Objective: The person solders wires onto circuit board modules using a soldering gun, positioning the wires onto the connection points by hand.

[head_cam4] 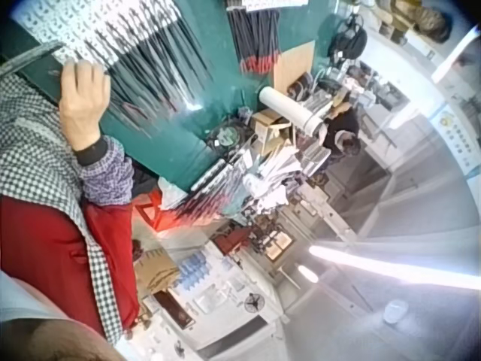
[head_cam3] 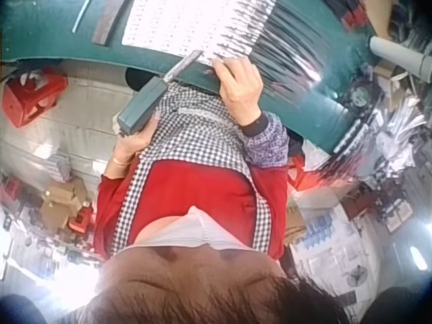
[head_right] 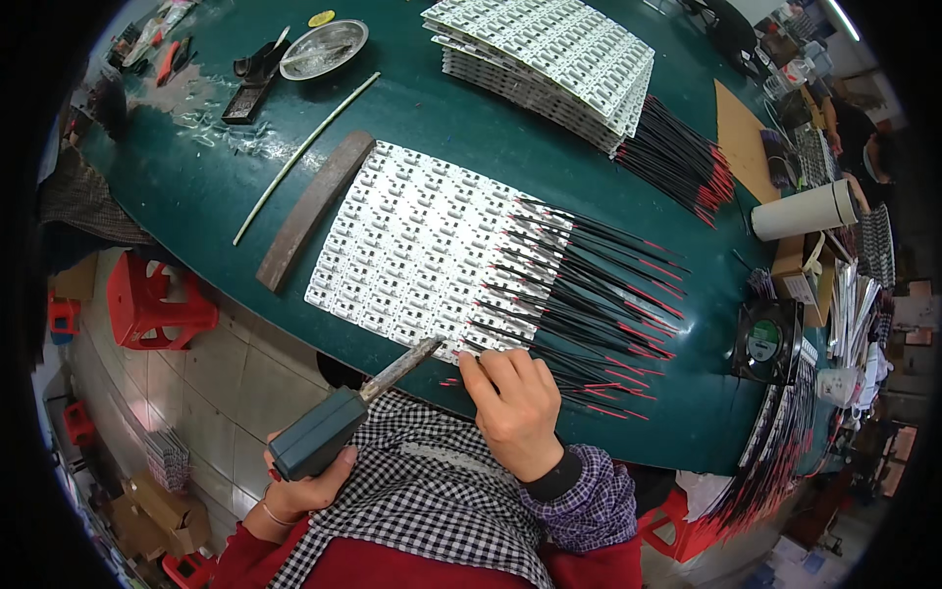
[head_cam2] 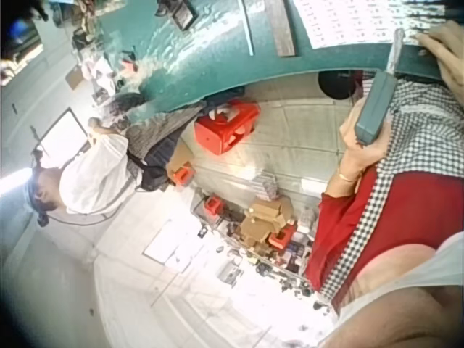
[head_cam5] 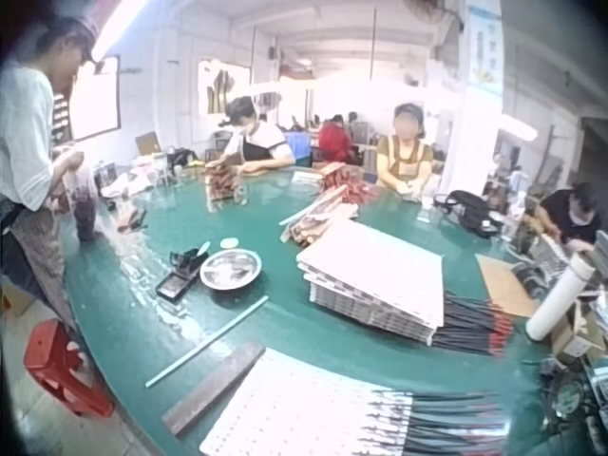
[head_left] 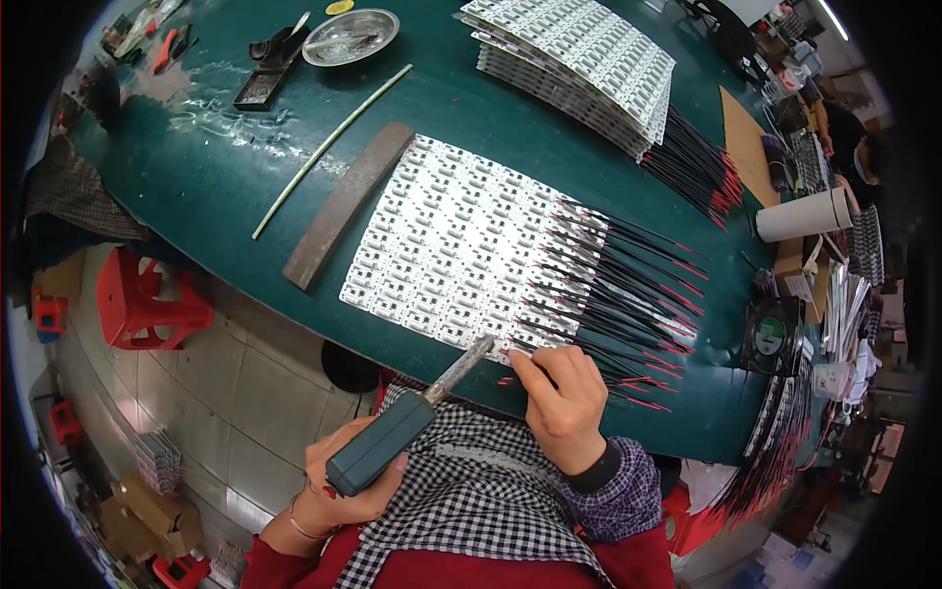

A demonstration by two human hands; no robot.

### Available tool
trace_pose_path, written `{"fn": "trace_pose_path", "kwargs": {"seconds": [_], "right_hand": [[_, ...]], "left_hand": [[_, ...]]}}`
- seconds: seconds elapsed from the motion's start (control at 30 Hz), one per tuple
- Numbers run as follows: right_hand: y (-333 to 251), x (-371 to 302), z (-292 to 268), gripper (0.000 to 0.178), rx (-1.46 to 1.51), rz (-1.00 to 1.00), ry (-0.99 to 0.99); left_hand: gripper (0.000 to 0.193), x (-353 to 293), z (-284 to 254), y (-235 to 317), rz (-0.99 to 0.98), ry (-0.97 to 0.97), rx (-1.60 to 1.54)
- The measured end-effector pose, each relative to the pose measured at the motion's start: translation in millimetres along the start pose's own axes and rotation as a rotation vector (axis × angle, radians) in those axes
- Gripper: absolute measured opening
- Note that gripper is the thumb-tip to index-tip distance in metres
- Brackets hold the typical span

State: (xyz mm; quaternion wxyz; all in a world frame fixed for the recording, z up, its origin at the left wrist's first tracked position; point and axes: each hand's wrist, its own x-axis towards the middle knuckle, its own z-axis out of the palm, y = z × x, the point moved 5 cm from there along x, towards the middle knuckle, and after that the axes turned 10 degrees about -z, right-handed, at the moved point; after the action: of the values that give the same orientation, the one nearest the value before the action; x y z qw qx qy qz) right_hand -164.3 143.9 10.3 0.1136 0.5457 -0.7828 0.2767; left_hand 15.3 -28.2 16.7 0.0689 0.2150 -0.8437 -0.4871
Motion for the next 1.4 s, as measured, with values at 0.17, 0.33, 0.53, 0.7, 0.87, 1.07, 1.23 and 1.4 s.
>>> {"fn": "trace_pose_path", "kwargs": {"seconds": [0.17,0.33,0.53,0.7,0.87,1.07,1.23,1.4], "right_hand": [[1.3,-0.9,-0.7,0.033,-0.001,0.003,-0.019],[1.5,-2.1,-0.7,0.033,0.000,0.001,-0.007],[0.7,-0.9,-0.8,0.032,0.005,-0.003,-0.009],[0.9,-0.9,-0.3,0.032,0.012,0.000,-0.010],[0.4,-1.2,0.4,0.031,0.005,0.003,-0.010],[1.0,-2.3,1.6,0.032,0.002,-0.001,-0.004],[0.7,-2.9,1.9,0.032,-0.003,0.002,0.004],[0.0,-3.8,2.1,0.031,-0.002,0.005,0.013]], "left_hand": [[0.027,5.4,-0.3,8.2,0.076,0.008,-0.007],[0.029,4.5,4.1,3.1,0.033,-0.012,-0.061],[0.023,3.9,6.5,1.5,-0.004,0.036,-0.094],[0.020,3.1,5.1,1.2,-0.014,0.001,-0.060],[0.019,2.1,5.4,1.0,-0.015,0.019,-0.061],[0.023,1.9,2.5,3.9,0.036,0.022,-0.033],[0.026,1.5,2.6,5.2,0.047,0.054,-0.042],[0.025,1.7,5.0,2.6,0.023,0.045,-0.080]]}}
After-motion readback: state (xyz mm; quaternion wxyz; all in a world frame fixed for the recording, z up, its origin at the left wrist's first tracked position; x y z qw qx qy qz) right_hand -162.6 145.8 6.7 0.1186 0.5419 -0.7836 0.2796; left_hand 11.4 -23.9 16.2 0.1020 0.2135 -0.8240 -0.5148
